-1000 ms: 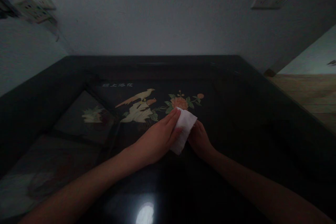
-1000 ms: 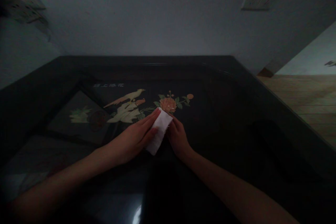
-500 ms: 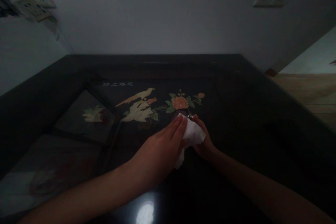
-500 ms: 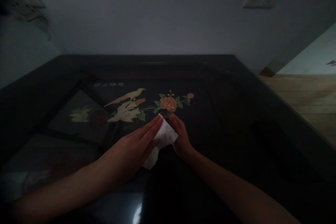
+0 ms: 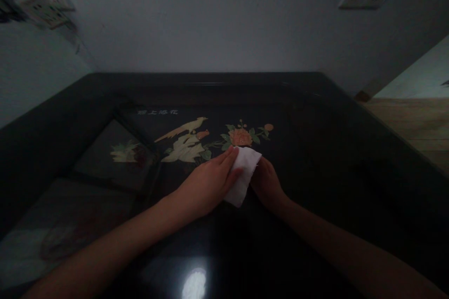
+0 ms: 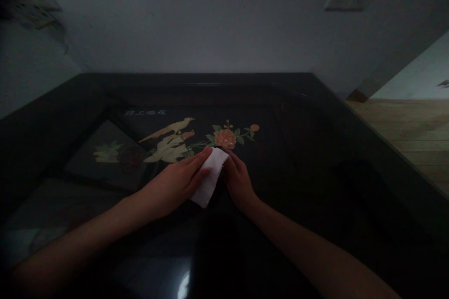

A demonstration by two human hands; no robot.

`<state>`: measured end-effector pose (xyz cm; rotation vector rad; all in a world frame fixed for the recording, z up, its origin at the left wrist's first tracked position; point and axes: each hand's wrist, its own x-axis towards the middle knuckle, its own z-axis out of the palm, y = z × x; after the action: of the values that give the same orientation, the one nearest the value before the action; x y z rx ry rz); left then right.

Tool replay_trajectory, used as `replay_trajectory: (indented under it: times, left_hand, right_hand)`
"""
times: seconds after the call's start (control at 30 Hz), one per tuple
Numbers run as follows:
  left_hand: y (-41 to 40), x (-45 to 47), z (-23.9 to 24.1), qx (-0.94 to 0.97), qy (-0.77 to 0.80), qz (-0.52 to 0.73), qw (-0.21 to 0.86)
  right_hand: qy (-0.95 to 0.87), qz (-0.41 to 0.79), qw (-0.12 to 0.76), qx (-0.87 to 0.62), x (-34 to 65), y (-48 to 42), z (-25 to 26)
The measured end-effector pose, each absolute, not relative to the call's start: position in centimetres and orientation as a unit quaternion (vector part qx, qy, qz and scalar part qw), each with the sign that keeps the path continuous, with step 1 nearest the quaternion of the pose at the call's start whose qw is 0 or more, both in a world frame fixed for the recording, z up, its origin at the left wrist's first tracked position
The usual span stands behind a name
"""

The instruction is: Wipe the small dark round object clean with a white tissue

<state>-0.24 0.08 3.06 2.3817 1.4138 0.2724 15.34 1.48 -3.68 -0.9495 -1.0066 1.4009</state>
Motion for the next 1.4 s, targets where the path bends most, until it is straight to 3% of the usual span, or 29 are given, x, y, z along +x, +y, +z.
replay_trajectory:
  times: [0.17,0.4,0.77,1.2,1.4]
  left_hand:
    - [-1.2,-0.2,4.6,0.85,0.508,0.039,0.135]
    - [-3.2,0.2,4.9,0.877,0.461,0.09,0.103]
    - [0.3,0.2,1.9,0.862,0.414,0.193,0.218]
    - [-1.6,0.2,3.1,0.86,0.49,0.11,0.097]
    - [-1.4,0.5,2.2,0.864,0.424,0.208,0.176]
  right_hand:
    - [-0.375,0.621,0.556,-0.406,15.4,1.4,-3.8]
    - [-0.337,0.649,0.554,-0.397,15.4,1.3,-3.4]
    - [-0.471,0.56,0.555,-0.397,15.8,1.7,-5.5]
    - [-0.439,0.574,0.563,-0.401,15.2,1.5,-4.4]
    - [-0.421,0.598,0.571,-0.372,15.2,1.6,-5.1]
